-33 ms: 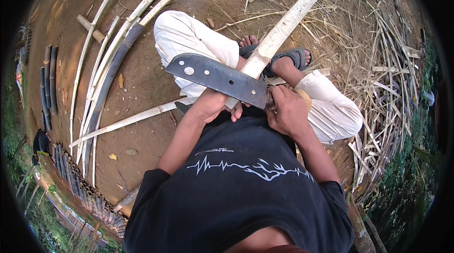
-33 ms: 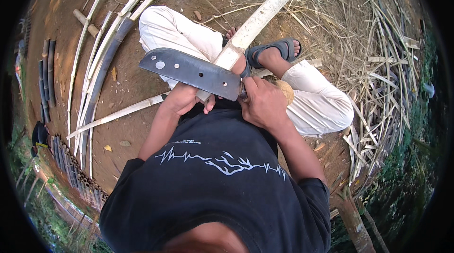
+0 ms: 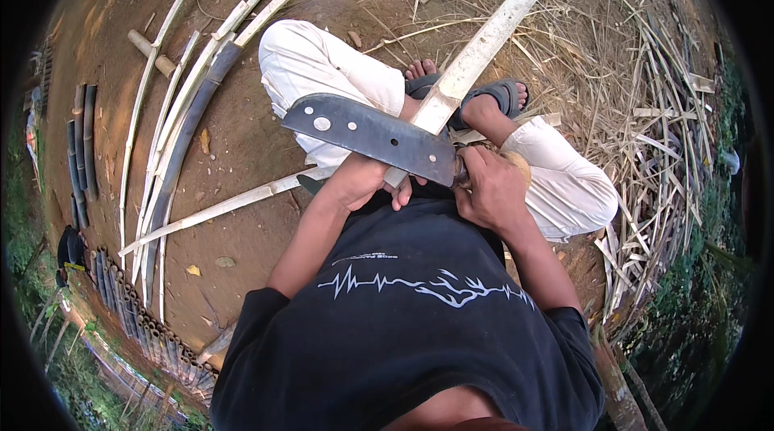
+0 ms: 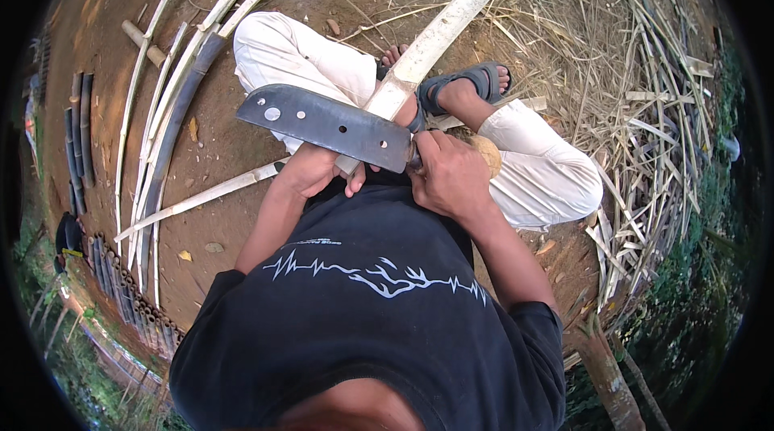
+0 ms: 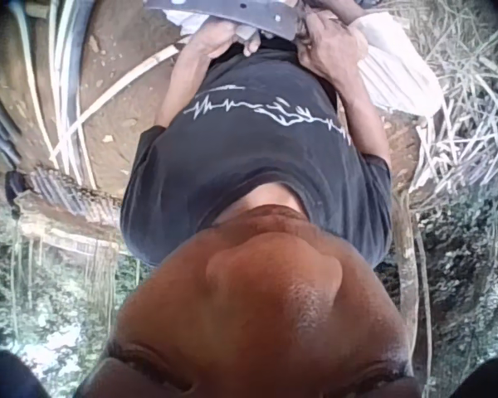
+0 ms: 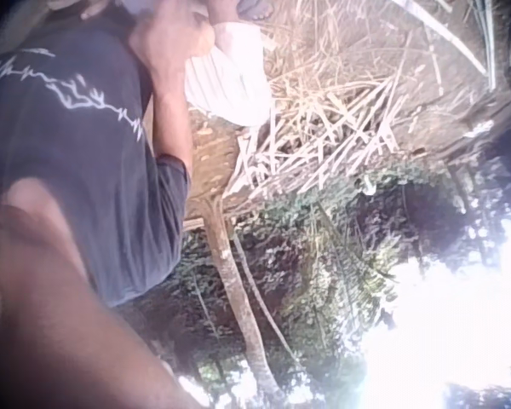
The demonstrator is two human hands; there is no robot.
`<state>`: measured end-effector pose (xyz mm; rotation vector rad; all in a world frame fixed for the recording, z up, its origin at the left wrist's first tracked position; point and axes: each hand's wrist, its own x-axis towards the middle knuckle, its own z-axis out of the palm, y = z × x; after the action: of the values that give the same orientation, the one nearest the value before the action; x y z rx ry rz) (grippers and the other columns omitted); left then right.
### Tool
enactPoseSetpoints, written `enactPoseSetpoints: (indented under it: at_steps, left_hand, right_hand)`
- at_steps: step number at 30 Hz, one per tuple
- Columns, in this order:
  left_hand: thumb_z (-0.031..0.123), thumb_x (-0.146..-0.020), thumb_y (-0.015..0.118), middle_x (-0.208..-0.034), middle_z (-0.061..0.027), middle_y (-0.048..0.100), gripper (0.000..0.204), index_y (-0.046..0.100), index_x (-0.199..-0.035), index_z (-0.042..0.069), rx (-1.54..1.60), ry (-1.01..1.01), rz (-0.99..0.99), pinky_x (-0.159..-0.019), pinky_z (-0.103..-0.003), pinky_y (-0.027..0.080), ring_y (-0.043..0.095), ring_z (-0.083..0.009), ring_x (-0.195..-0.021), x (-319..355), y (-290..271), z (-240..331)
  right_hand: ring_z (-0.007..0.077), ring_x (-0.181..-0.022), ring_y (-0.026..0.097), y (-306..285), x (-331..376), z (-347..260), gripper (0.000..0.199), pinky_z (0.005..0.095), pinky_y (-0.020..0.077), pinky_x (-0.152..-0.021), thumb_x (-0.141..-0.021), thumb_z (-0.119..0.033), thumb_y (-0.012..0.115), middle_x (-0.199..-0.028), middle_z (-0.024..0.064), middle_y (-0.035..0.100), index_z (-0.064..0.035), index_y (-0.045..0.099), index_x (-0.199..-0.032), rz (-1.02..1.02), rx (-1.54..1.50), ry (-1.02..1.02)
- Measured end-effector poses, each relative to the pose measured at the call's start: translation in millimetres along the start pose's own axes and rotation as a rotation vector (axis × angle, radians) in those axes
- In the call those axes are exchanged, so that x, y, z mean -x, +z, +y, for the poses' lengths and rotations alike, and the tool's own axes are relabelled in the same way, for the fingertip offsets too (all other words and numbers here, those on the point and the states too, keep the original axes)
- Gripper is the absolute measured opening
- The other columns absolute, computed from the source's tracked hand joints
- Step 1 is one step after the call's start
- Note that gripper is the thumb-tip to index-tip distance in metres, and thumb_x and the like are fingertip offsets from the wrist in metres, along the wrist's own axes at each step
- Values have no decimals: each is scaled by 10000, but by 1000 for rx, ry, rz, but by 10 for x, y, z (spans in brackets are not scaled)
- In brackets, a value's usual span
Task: The person scrapes the outer layer off a long bamboo pole using a large metal blade while sitting on the ground surrounded by bamboo scraps.
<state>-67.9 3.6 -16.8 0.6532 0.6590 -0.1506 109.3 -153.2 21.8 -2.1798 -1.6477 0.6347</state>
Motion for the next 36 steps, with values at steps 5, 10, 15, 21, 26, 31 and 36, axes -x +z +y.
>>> enactPoseSetpoints:
  at_steps: [5, 10, 15, 21, 26, 31, 36]
  left_hand:
    - [117, -1054, 414, -834, -171, 641, 231, 524, -1188, -35, 17, 9, 12, -358, -249, 367, 510, -138, -446, 67, 109, 78]
    - [119, -1072, 384, -804, -102, 542, 223, 491, -1230, 5, 22, -18, 42, -406, -201, 299, 387, -76, -489, 83, 221, 126]
    - [263, -1082, 462, -809, -63, 502, 308, 474, -1247, 3, -23, -18, 8, -422, -183, 285, 360, -49, -514, 157, 412, 236]
    - [239, -1081, 466, -802, -64, 522, 277, 472, -1231, 6, 24, 59, -65, -422, -192, 292, 361, -48, -507, 169, 316, 110]
    - [254, -1076, 484, -801, -48, 518, 296, 519, -1190, -17, 27, 36, -2, -424, -174, 276, 359, -37, -535, 148, 333, 274]
    - [230, -1071, 491, -780, -46, 521, 279, 528, -1198, -17, -61, 82, 79, -431, -184, 290, 384, -36, -540, 125, 545, 354]
    - [159, -1073, 455, -803, -74, 537, 214, 530, -1212, 14, -28, 70, 91, -414, -197, 279, 380, -55, -485, 184, 490, 264]
  right_hand:
    - [304, -729, 656, -3, 182, 137, 305, 426, 526, -663, -661, -153, 766, -763, 102, 604, -72, 550, -860, 127, 104, 120]
    - [286, -694, 657, -80, 287, 130, 279, 412, 527, -638, -650, -143, 749, -730, 92, 604, -81, 555, -841, 159, 134, 53]
    - [343, -656, 650, -204, 127, 614, 218, 425, 513, -594, -656, -89, 726, -687, 131, 607, -59, 563, -797, 247, 143, 327]
    - [343, -649, 660, -259, 73, 398, 241, 432, 520, -603, -679, -151, 760, -698, 132, 642, -49, 596, -823, 205, 124, -56]
    - [328, -678, 675, -202, 10, 380, 250, 435, 537, -610, -643, -131, 739, -740, 121, 649, -69, 594, -836, 179, 96, -20]
    - [334, -670, 675, -397, -87, 543, 249, 445, 541, -597, -680, -124, 723, -771, 122, 664, -53, 609, -889, 140, 108, 135]
    - [341, -657, 670, -304, 106, 339, 231, 450, 541, -599, -679, -118, 730, -749, 126, 656, -47, 580, -840, 164, 111, -129]
